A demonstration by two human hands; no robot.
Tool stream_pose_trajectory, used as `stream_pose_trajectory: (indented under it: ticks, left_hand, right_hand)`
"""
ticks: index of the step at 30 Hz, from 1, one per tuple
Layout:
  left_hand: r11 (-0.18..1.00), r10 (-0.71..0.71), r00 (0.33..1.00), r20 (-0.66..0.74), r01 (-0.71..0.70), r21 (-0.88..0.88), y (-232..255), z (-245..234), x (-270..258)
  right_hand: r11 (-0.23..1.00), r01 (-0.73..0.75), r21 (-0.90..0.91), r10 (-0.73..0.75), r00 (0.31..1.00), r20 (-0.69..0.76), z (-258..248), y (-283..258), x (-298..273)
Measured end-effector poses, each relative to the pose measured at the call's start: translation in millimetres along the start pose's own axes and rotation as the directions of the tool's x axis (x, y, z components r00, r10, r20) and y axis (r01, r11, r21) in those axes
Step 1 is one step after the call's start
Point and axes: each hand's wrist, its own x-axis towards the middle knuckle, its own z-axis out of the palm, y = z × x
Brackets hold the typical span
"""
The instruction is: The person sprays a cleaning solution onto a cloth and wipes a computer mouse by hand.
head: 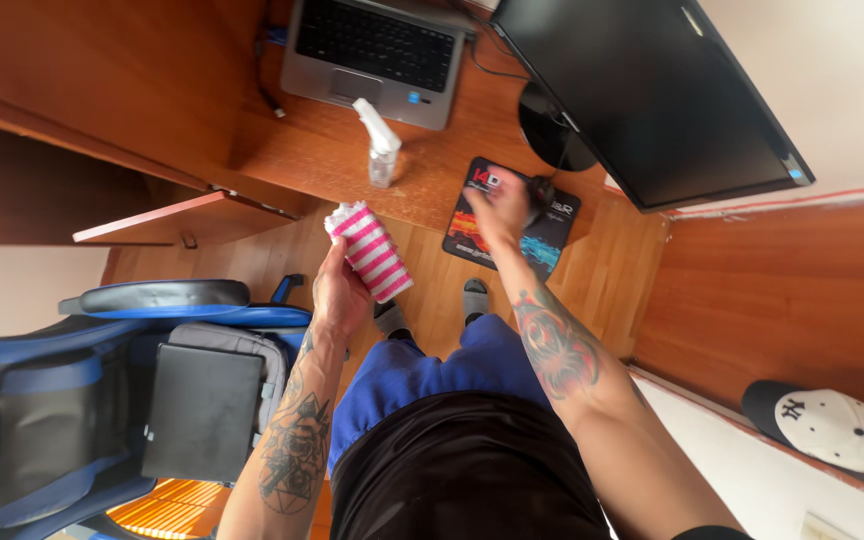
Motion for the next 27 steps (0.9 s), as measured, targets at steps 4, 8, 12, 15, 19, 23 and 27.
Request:
stream_pose_trajectory:
  ticks: [4, 8, 12, 15, 19, 23, 27]
  left_hand:
    - [0.995, -0.049, 0.998, 0.026, 0.046, 0.085, -21.6, 15.5, 2.3]
    - [0.989, -0.058, 0.998, 0.023, 0.055, 0.135, -44.2, 29.2, 2.5]
    - [0.985, -0.026, 0.999, -0.019, 0.028, 0.171, -69.0, 48.0, -4.1]
    - [0.984, 0.035, 0.999, -0.006, -0.033, 0.177, -94.1, 64.6, -10.8]
    - [0.990, 0.033, 0.997, -0.076, -0.023, 0.137, -142.0, 93.7, -12.7]
    - [0.991, 0.032, 0.999, -0.042, -0.026, 0.131, -190.6, 120.5, -13.4]
    - [0.986, 0.044, 0.999, -0.031, -0.038, 0.164, -213.0, 143.1, 9.5]
  right_hand:
    - [0.856, -0.431, 0.285, 0.482, 0.864, -0.143, -47.6, 48.7, -7.1]
    - [0.865, -0.497, -0.062, 0.485, 0.862, -0.145, -58.0, 60.1, 13.0]
    - [0.905, -0.394, -0.158, 0.380, 0.918, -0.115, -52.9, 71.2, 35.6]
    - [0.919, -0.347, -0.189, 0.349, 0.937, -0.025, -66.1, 87.9, 42.9]
    - [0.805, -0.488, 0.336, 0.384, 0.862, 0.331, -99.0, 113.4, 46.6]
    - [0.655, -0.687, 0.314, 0.387, 0.663, 0.641, -150.8, 136.7, 42.4]
    - [0.590, -0.704, 0.396, 0.265, 0.632, 0.728, -193.5, 115.6, 43.9]
